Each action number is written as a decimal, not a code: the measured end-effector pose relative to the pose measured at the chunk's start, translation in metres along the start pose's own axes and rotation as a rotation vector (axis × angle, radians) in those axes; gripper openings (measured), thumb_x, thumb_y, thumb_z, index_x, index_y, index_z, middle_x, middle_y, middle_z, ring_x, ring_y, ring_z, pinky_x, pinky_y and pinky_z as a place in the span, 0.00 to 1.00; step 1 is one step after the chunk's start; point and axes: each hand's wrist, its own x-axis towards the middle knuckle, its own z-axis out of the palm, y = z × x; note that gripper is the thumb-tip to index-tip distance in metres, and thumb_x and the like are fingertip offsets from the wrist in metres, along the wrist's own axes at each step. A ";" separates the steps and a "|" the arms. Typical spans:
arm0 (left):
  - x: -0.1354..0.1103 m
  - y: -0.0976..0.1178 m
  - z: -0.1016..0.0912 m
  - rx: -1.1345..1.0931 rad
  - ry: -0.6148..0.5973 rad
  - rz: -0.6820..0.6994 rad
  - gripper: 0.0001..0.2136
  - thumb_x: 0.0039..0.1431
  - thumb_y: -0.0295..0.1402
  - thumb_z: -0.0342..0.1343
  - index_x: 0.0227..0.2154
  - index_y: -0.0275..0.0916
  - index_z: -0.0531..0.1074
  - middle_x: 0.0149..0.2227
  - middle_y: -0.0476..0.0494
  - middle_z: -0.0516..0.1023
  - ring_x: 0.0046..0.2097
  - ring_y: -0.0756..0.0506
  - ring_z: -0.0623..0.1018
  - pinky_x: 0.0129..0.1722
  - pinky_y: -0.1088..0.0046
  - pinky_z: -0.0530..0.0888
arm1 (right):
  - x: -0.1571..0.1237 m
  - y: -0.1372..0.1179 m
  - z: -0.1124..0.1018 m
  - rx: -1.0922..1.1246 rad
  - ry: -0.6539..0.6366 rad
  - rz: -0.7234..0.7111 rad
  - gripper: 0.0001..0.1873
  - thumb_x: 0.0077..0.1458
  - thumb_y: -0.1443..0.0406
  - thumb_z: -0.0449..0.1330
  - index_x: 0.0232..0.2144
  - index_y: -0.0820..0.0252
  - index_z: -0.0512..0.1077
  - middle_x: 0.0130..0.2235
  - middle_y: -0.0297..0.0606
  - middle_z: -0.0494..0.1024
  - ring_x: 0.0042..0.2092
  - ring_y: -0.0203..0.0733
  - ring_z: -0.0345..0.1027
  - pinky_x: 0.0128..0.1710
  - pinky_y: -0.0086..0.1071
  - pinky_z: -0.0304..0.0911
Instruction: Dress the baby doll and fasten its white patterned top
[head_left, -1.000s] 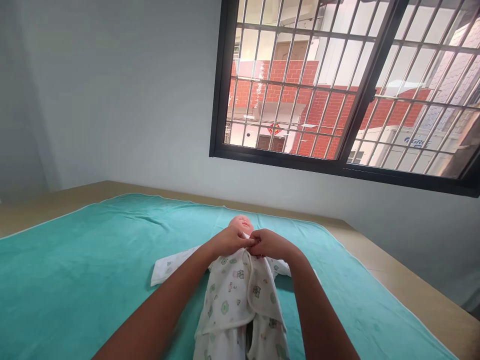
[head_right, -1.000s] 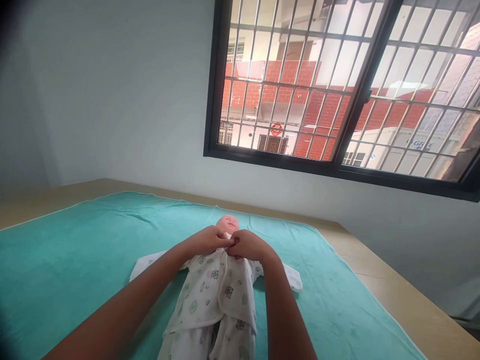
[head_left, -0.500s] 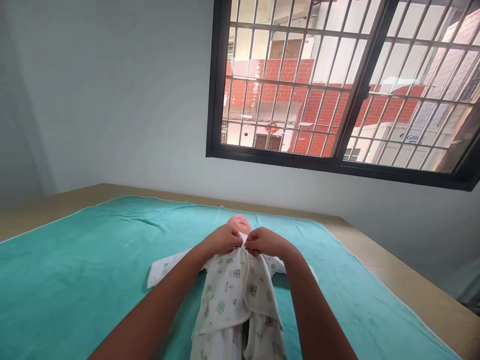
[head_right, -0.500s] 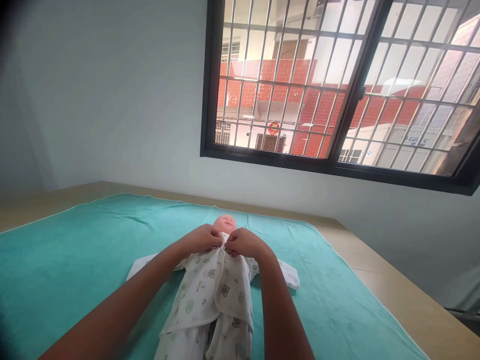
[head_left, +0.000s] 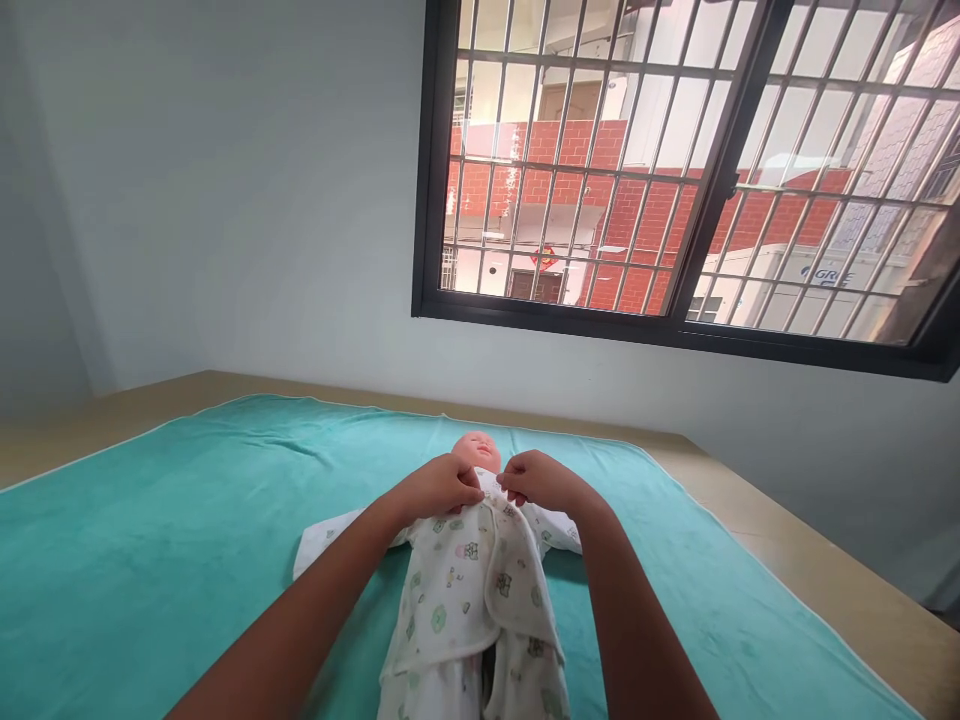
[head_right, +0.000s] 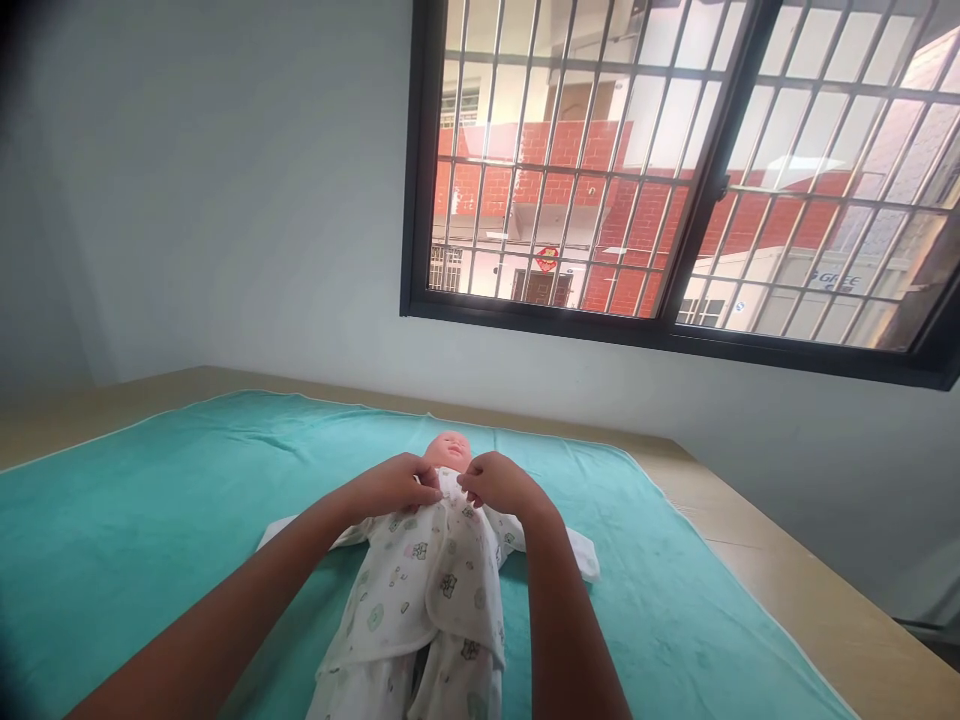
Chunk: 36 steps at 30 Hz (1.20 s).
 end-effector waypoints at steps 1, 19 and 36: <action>-0.004 0.001 0.004 0.013 0.047 0.010 0.09 0.50 0.36 0.53 0.19 0.40 0.65 0.19 0.54 0.68 0.24 0.50 0.66 0.24 0.73 0.57 | -0.003 -0.002 -0.002 -0.006 -0.015 -0.001 0.12 0.52 0.58 0.58 0.22 0.59 0.70 0.28 0.36 0.80 0.29 0.38 0.72 0.29 0.30 0.62; -0.056 -0.026 0.065 -0.039 0.378 0.363 0.07 0.61 0.29 0.51 0.29 0.40 0.72 0.33 0.47 0.73 0.39 0.45 0.70 0.41 0.67 0.65 | -0.066 -0.016 0.068 -0.332 0.276 -0.047 0.08 0.49 0.62 0.59 0.24 0.56 0.64 0.24 0.29 0.71 0.26 0.36 0.57 0.25 0.31 0.46; -0.058 -0.016 0.067 -0.039 0.295 0.263 0.03 0.55 0.34 0.61 0.29 0.44 0.78 0.35 0.47 0.73 0.42 0.44 0.71 0.44 0.67 0.67 | -0.092 0.026 0.094 0.359 0.433 -0.184 0.09 0.59 0.60 0.58 0.36 0.56 0.76 0.37 0.36 0.78 0.39 0.44 0.69 0.40 0.34 0.62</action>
